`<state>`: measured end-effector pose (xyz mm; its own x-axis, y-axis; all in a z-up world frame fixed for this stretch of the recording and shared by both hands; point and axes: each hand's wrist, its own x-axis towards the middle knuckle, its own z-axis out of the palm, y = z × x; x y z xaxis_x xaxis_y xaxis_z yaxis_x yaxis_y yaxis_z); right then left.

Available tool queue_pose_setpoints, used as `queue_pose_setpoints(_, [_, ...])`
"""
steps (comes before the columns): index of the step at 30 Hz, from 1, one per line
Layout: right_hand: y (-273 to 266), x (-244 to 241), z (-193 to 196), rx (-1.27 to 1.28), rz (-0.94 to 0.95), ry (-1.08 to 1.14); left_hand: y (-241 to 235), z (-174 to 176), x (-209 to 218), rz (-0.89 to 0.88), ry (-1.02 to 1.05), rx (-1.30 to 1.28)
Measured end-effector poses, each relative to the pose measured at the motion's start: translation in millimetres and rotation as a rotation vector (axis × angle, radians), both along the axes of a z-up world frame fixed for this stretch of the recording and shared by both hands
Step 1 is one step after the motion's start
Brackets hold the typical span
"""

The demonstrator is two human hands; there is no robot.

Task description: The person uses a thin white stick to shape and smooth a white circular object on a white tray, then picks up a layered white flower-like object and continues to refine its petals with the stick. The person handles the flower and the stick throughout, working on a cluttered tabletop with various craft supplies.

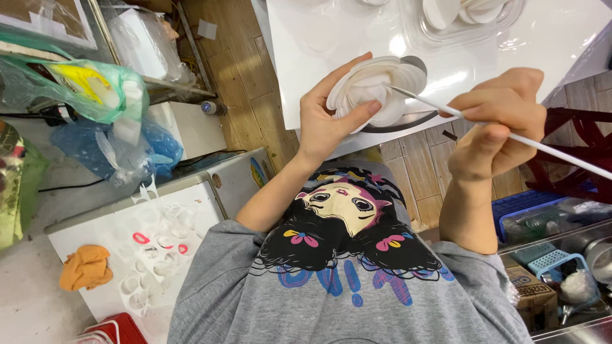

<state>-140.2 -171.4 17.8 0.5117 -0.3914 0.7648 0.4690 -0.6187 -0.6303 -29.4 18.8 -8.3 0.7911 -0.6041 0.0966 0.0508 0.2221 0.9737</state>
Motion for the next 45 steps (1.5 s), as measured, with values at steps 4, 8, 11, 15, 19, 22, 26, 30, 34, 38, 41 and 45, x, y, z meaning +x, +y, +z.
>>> queue_pose_setpoints(4, [0.4,9.7,3.0,-0.056,0.037,0.051,3.8,8.6,-4.0,-0.007,-0.030,0.011])
queue_pose_setpoints(8, [-1.3,11.3,-3.8,-0.086,0.027,0.094,7.9,12.3,-5.4,0.006,-0.069,0.014])
queue_pose_setpoints(11, [-6.1,12.5,-10.1,-0.120,0.006,0.049,7.5,13.3,-4.6,0.065,-0.065,-0.025])
queue_pose_setpoints(15, [2.7,17.1,-18.7,-0.180,-0.033,-0.051,6.1,11.6,-5.9,0.115,-0.063,-0.119])
queue_pose_setpoints(19, [21.3,13.2,-17.4,-0.212,-0.076,-0.017,-0.3,6.4,-6.8,0.178,0.003,-0.169])
queue_pose_setpoints(22, [19.0,9.8,-9.0,-0.158,-0.114,-0.067,-2.8,3.9,-6.4,0.183,0.073,-0.195])
queue_pose_setpoints(26, [10.6,8.6,1.6,-0.207,-0.173,-0.221,-1.6,2.8,-10.1,0.125,0.106,-0.200])
queue_pose_setpoints(30, [10.8,11.3,11.5,-0.305,-0.154,-0.206,0.6,5.1,-14.7,0.098,0.061,-0.167])
queue_pose_setpoints(34, [10.3,12.7,13.5,-0.310,-0.101,-0.069,5.2,7.4,-18.3,0.091,0.022,-0.158])
queue_pose_setpoints(38, [11.8,14.2,2.9,-0.275,-0.097,-0.082,7.7,7.8,-15.6,0.128,0.040,-0.216])
queue_pose_setpoints(41, [21.6,12.4,-8.5,-0.293,-0.102,-0.049,6.1,5.6,-14.6,0.161,0.031,-0.272])
queue_pose_setpoints(45, [39.6,7.9,-16.9,-0.281,-0.098,-0.018,2.6,-0.4,-17.0,0.187,0.087,-0.337])
